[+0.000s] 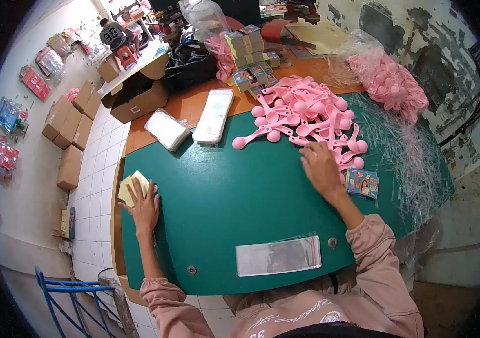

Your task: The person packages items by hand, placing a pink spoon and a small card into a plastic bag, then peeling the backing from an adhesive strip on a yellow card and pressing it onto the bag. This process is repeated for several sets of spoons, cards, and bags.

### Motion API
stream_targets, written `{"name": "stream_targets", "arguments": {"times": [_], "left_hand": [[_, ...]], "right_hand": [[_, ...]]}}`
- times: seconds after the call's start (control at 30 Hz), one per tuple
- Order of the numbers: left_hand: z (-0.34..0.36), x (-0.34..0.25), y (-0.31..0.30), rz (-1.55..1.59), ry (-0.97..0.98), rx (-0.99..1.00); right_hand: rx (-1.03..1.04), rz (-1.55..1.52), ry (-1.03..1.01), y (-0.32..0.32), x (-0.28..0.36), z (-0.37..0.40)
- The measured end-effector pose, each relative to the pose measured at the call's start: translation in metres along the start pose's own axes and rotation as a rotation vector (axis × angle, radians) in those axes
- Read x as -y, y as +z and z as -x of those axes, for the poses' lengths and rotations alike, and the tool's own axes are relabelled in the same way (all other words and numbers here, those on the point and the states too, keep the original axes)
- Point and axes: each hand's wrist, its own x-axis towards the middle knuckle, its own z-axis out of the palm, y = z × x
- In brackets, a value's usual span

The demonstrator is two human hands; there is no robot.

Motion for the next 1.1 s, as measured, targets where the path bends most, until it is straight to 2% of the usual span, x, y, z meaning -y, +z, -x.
{"name": "stream_targets", "arguments": {"times": [0.07, 0.13, 0.17, 0.2, 0.23, 0.3, 0.37, 0.4, 0.43, 0.47, 0.53, 0.57, 0.63, 0.67, 0.7, 0.73, 0.77, 0.83, 0.87, 0.9, 0.97, 1.0, 1.03, 1.1], "left_hand": [[0.005, -0.020, -0.024, -0.015, -0.064, 0.006], [0.019, -0.056, -0.039, 0.477, 0.193, -0.272], [0.033, -0.087, -0.056, 0.655, 0.341, -0.312], [0.049, -0.117, -0.074, 0.788, 0.529, -0.250], [0.068, -0.144, -0.092, 0.968, 0.642, 0.023], [0.102, -0.187, -0.101, 0.990, 0.832, 0.232], [0.115, -0.206, -0.093, 0.923, 0.867, 0.230], [0.114, -0.212, -0.087, 0.953, 0.917, 0.315], [0.113, -0.216, -0.082, 0.979, 0.969, 0.399], [0.107, -0.217, -0.078, 1.091, 0.985, 0.491], [0.102, -0.215, -0.075, 1.120, 0.998, 0.547], [0.100, -0.214, -0.075, 1.144, 1.008, 0.609], [0.100, -0.213, -0.076, 1.140, 1.035, 0.552], [0.102, -0.211, -0.076, 1.136, 1.059, 0.500], [0.104, -0.210, -0.075, 1.127, 1.059, 0.497], [0.106, -0.211, -0.072, 1.112, 1.108, 0.340], [0.107, -0.211, -0.068, 1.094, 1.153, 0.179], [0.104, -0.209, -0.065, 1.090, 1.166, 0.190], [0.101, -0.208, -0.068, 1.138, 1.145, 0.344], [0.100, -0.209, -0.069, 1.190, 1.117, 0.505], [0.100, -0.211, -0.066, 1.229, 1.115, 0.530], [0.099, -0.211, -0.065, 1.251, 1.114, 0.544], [0.098, -0.210, -0.066, 1.257, 1.114, 0.552], [0.094, -0.203, -0.073, 1.364, 1.049, 0.612]], "right_hand": [[0.002, 0.087, 0.020, 0.001, -0.012, -0.010], [0.033, 0.165, 0.000, 0.015, -0.021, -0.017], [0.044, 0.159, -0.005, 0.021, -0.021, -0.021], [0.099, 0.270, 0.017, 0.026, -0.021, -0.025], [0.155, 0.383, 0.035, 0.031, -0.022, -0.028], [0.142, 0.376, -0.009, 0.033, -0.024, -0.030], [0.069, 0.020, 0.088, 0.020, -0.022, -0.034], [0.071, 0.024, 0.084, 0.011, -0.022, -0.038], [0.106, -0.136, 0.161, 0.000, -0.023, -0.044], [0.139, -0.299, 0.239, -0.008, -0.024, -0.051], [-0.033, -0.199, 0.113, -0.015, -0.026, -0.071], [-0.037, -0.198, 0.112, -0.011, -0.035, -0.087], [-0.205, 0.073, -0.066, 0.006, -0.057, -0.124], [-0.211, 0.069, -0.065, 0.011, -0.066, -0.137], [-0.047, 0.146, -0.052, 0.016, -0.075, -0.149], [0.116, 0.224, -0.041, 0.022, -0.083, -0.155], [0.107, 0.220, -0.045, 0.031, -0.089, -0.155], [0.355, 0.262, 0.049, 0.062, -0.106, -0.148], [0.264, 0.168, 0.082, 0.077, -0.110, -0.140], [0.274, 0.174, 0.081, 0.072, -0.104, -0.133], [0.455, -0.037, 0.132, 0.054, -0.078, -0.118], [0.325, -0.054, 0.166, 0.051, -0.063, -0.105], [0.333, -0.051, 0.171, 0.047, -0.057, -0.094], [0.325, 0.012, -0.139, 0.040, -0.045, -0.084]]}}
